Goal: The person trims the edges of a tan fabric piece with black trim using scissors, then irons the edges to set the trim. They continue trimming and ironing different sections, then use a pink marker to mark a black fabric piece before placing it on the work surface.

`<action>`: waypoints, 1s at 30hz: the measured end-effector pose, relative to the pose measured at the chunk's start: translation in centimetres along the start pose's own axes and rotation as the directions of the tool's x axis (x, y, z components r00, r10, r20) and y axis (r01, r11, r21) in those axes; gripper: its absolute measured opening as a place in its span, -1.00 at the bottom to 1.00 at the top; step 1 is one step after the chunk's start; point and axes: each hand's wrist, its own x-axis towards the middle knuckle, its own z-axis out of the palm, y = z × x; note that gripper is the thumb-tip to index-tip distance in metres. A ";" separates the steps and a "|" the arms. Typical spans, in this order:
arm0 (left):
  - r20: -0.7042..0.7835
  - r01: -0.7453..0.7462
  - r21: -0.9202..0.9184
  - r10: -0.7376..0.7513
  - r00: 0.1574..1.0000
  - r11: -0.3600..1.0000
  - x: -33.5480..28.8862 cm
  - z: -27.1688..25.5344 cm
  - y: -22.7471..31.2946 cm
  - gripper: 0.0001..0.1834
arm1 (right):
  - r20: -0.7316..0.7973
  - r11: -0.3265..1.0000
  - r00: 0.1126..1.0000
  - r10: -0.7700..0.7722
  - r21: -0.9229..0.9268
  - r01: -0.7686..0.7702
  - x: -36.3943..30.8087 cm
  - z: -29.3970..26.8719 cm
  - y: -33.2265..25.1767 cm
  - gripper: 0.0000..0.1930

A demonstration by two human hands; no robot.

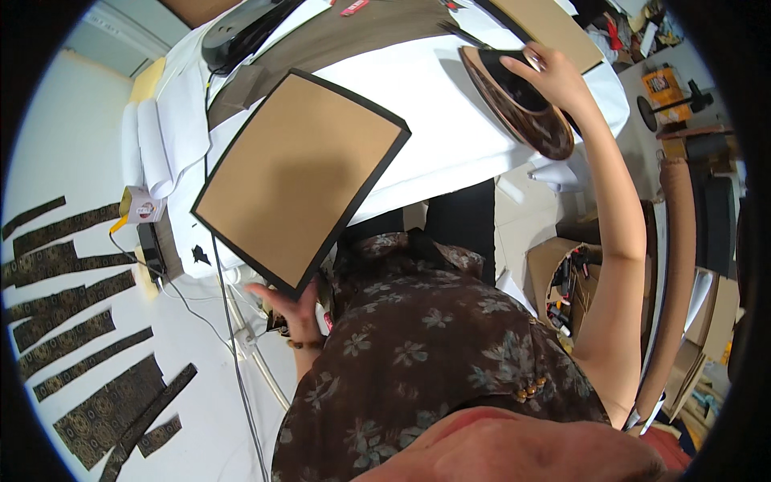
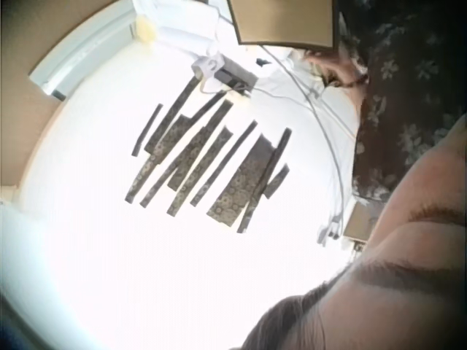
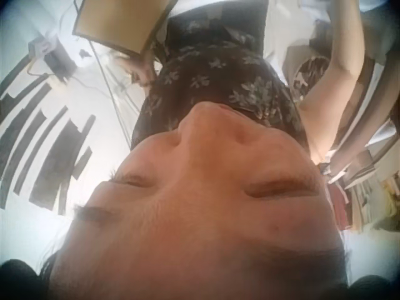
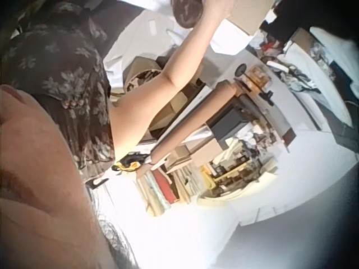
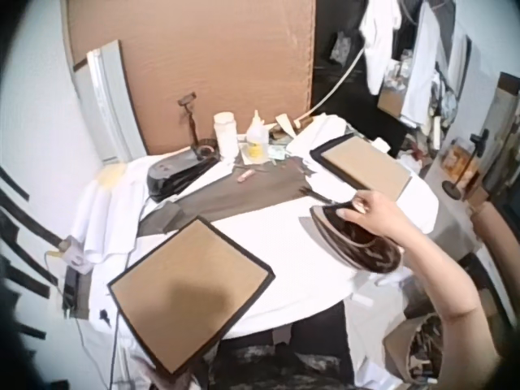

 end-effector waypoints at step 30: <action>0.127 -0.031 0.544 -0.046 0.991 0.838 1.5 6.6 -8.3 -0.46 | 0.463 -0.154 0.870 0.171 0.885 -0.440 -14.8 2.0 1.5 -0.70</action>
